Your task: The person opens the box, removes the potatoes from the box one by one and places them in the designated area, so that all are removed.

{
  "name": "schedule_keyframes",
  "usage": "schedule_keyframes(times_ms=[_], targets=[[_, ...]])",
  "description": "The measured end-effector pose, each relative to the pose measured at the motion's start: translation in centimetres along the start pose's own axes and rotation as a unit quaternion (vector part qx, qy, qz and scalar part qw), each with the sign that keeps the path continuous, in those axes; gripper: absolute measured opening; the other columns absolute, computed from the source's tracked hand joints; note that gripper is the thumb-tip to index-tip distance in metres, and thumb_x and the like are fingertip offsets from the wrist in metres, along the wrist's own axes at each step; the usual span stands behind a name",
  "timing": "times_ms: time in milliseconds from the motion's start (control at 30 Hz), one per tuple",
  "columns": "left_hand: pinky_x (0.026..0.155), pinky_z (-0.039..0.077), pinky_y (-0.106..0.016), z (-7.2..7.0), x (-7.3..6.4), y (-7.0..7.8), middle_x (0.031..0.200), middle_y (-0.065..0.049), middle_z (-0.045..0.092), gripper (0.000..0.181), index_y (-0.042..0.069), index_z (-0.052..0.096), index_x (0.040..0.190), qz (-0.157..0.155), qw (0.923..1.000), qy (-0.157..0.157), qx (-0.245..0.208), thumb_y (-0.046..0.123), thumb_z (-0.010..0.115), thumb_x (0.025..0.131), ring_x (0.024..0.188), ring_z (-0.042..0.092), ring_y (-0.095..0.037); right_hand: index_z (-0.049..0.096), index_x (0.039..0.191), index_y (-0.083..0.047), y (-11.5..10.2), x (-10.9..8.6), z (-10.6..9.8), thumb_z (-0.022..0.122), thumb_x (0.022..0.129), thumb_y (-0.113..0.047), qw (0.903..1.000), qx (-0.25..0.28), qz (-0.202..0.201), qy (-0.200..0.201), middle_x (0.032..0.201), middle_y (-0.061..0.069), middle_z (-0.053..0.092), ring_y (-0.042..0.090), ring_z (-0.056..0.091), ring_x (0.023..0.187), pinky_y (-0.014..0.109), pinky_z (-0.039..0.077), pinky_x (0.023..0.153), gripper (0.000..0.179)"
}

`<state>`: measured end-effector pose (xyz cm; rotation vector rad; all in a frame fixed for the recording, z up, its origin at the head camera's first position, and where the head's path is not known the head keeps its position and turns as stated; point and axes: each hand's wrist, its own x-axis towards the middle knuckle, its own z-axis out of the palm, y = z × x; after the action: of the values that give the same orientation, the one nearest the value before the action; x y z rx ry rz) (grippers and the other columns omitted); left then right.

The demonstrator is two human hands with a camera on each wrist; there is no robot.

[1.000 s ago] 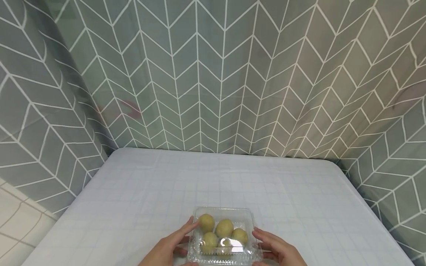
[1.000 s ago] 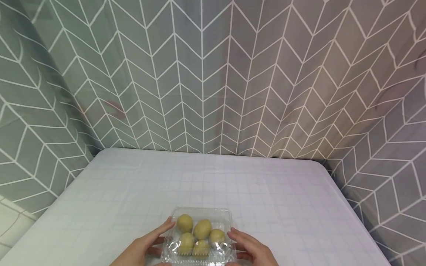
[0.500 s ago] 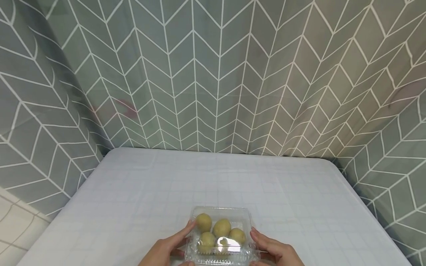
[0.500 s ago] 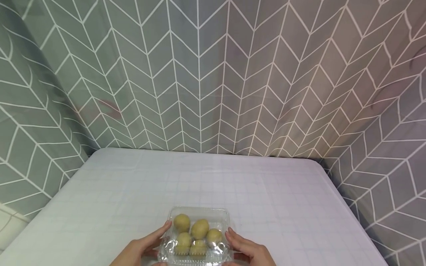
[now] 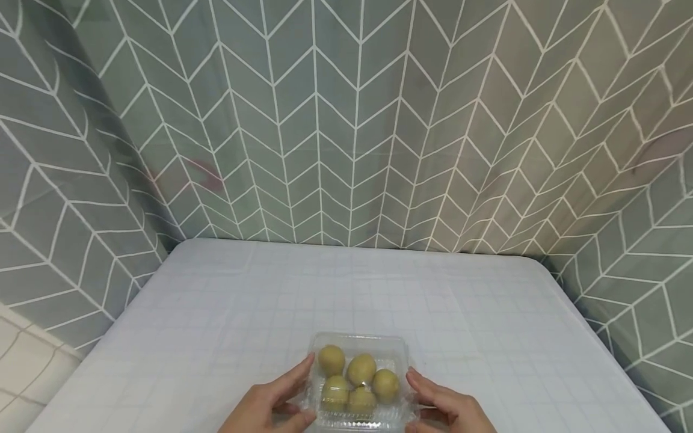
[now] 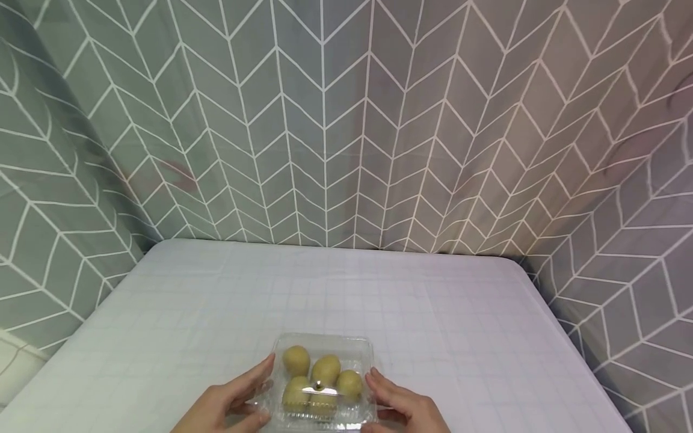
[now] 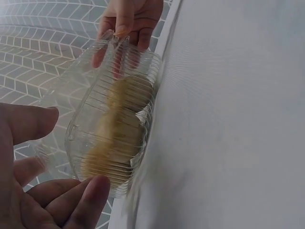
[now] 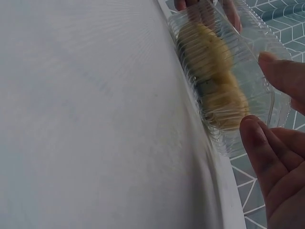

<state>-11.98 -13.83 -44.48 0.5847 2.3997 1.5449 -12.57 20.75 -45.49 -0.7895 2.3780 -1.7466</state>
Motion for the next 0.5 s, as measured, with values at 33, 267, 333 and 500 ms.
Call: schedule_keyframes(times_ms=[33, 267, 333, 500], targets=[[0.077, 0.054, -0.027, 0.0, 0.0, 0.1, 0.143, -0.025, 0.046, 0.072, 0.015, 0.034, 0.156, -0.002, 1.0000, 0.005, 0.003, 0.035, 0.067, 0.095, 0.111, 0.063, -0.024, 0.052, 0.139, 0.005, -0.2, 0.0, -0.1, 0.079, 0.085, -0.014, 0.9999, -0.009, 0.005, 0.003, 0.139, 0.032, 0.044, 0.019, 0.062, 0.110, 0.031, 0.055, 0.078, 0.064], [0.076, 0.055, -0.030, 0.0, 0.1, 0.2, 0.137, -0.014, 0.057, 0.067, 0.018, 0.041, 0.152, 0.034, 0.9962, 0.049, 0.064, 0.038, 0.069, 0.094, 0.110, 0.063, -0.016, 0.056, 0.140, -0.005, -1.0, 0.2, -0.3, 0.080, 0.085, -0.017, 0.9959, -0.085, 0.012, 0.026, 0.136, 0.023, 0.055, 0.016, 0.065, 0.104, 0.031, 0.056, 0.075, 0.062], [0.077, 0.055, -0.030, -0.1, 0.1, 0.2, 0.138, -0.010, 0.057, 0.067, 0.021, 0.041, 0.152, 0.032, 0.9945, 0.054, 0.085, 0.041, 0.068, 0.094, 0.111, 0.062, -0.016, 0.057, 0.140, -0.007, -1.2, 0.3, -0.4, 0.079, 0.086, -0.018, 0.9939, -0.106, 0.005, 0.028, 0.135, 0.021, 0.057, 0.013, 0.065, 0.105, 0.030, 0.056, 0.074, 0.060], [0.079, 0.054, -0.031, -0.4, 0.2, 0.7, 0.135, 0.003, 0.058, 0.064, 0.028, 0.043, 0.150, 0.031, 0.9845, 0.074, 0.156, 0.048, 0.065, 0.094, 0.109, 0.062, -0.015, 0.057, 0.141, -0.013, -1.5, 0.9, -1.1, 0.077, 0.088, -0.017, 0.9857, -0.161, -0.045, 0.022, 0.130, 0.014, 0.062, 0.013, 0.064, 0.103, 0.028, 0.056, 0.072, 0.056]])
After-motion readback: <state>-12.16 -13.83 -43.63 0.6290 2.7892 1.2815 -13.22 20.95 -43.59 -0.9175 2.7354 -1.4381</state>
